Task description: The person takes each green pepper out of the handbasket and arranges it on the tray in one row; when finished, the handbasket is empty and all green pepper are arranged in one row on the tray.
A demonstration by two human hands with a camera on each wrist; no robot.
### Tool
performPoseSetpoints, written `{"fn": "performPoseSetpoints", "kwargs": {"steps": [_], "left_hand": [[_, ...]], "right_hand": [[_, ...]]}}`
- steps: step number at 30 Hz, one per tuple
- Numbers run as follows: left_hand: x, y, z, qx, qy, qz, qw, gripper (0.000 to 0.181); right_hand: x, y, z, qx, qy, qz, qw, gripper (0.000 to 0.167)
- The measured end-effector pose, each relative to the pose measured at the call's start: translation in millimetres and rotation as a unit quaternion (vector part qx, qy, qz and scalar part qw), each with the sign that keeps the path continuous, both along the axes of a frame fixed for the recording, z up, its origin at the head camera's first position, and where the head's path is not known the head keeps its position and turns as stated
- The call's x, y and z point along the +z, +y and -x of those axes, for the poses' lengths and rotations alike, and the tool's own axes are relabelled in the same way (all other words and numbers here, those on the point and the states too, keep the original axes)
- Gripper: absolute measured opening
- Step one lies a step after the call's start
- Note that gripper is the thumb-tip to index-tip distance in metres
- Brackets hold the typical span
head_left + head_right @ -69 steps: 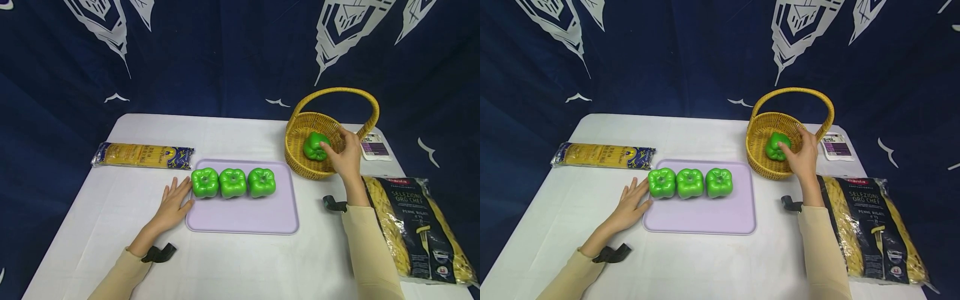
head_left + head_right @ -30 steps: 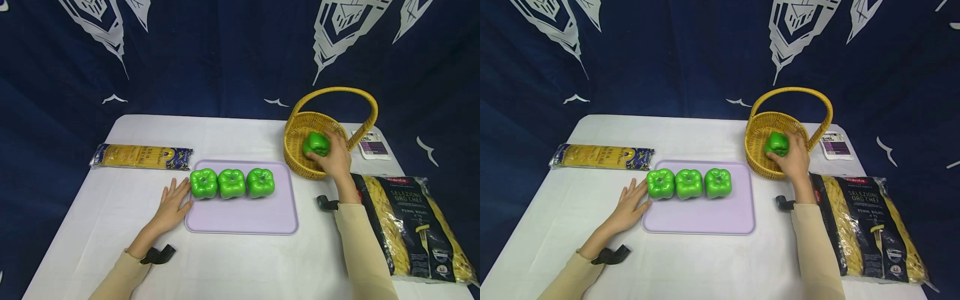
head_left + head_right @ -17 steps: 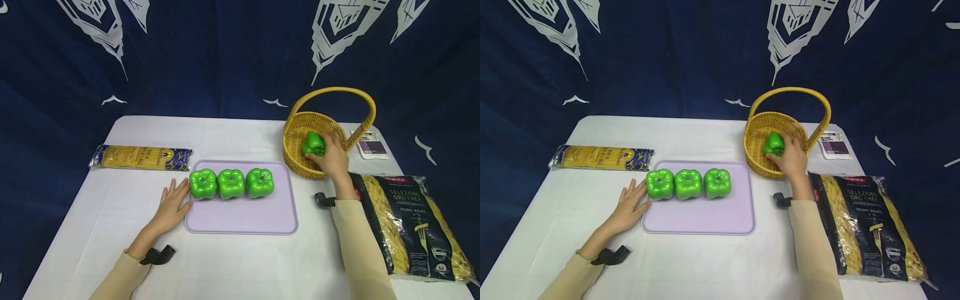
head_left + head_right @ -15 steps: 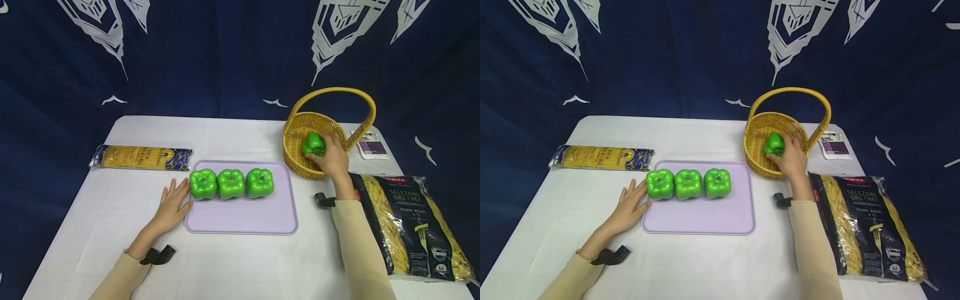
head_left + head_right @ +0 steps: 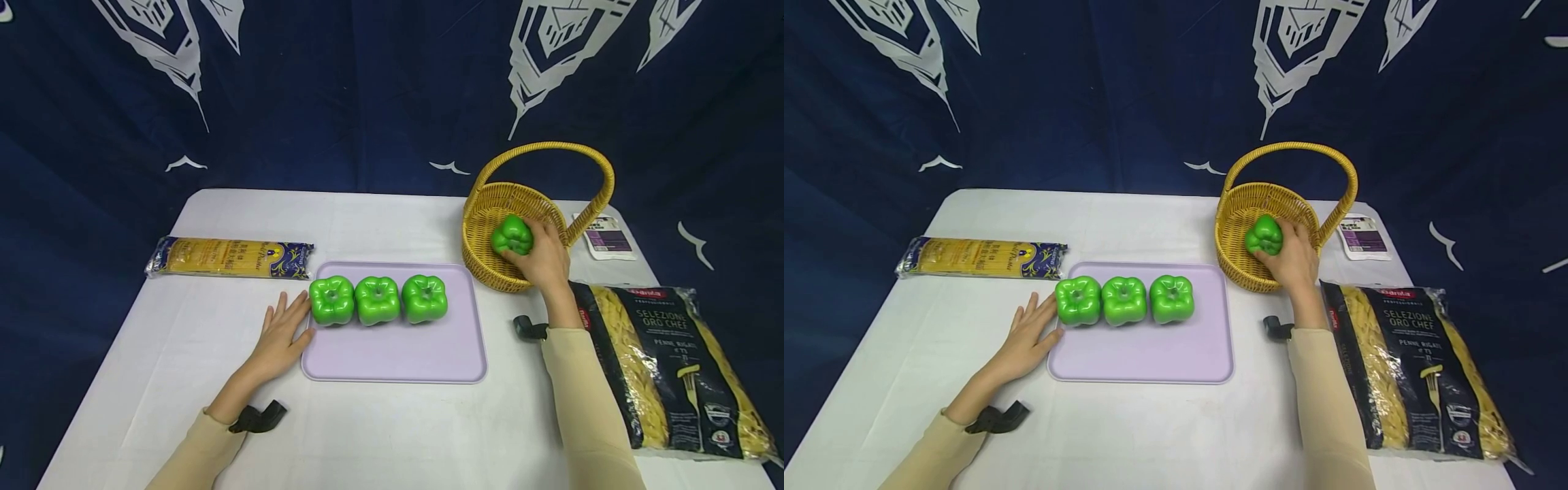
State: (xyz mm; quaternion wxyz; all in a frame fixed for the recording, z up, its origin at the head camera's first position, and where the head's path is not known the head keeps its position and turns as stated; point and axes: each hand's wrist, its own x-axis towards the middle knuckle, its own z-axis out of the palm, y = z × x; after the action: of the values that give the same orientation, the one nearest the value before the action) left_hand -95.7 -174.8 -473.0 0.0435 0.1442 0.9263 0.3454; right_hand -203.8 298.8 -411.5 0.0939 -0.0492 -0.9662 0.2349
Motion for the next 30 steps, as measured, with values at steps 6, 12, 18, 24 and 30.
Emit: {"fn": "performPoseSetpoints", "kwargs": {"steps": [6,12,18,24,30], "left_hand": [[0.2,0.0,-0.2,0.000,-0.001,0.000,1.0000,0.060],[0.1,-0.6,-0.4,0.001,0.002,0.002,1.0000,0.060],[0.7,-0.7,-0.3,0.001,0.003,0.001,1.0000,0.060],[1.0,-0.6,0.2,0.000,0.002,0.001,1.0000,0.060],[0.6,-0.2,0.0,0.000,0.001,0.001,1.0000,0.060]], "right_hand": [[-1.9,-0.8,-2.3,-0.013,0.020,0.005,0.9997,0.066],[-2.6,-1.0,-3.8,-0.015,0.035,0.011,0.9992,0.058],[0.1,-0.2,-2.6,0.000,0.007,-0.009,0.9999,0.071],[1.1,0.7,-1.3,0.013,-0.010,-0.003,0.9999,0.086],[3.2,0.6,-0.3,0.036,-0.021,0.006,0.9991,0.096]]}}
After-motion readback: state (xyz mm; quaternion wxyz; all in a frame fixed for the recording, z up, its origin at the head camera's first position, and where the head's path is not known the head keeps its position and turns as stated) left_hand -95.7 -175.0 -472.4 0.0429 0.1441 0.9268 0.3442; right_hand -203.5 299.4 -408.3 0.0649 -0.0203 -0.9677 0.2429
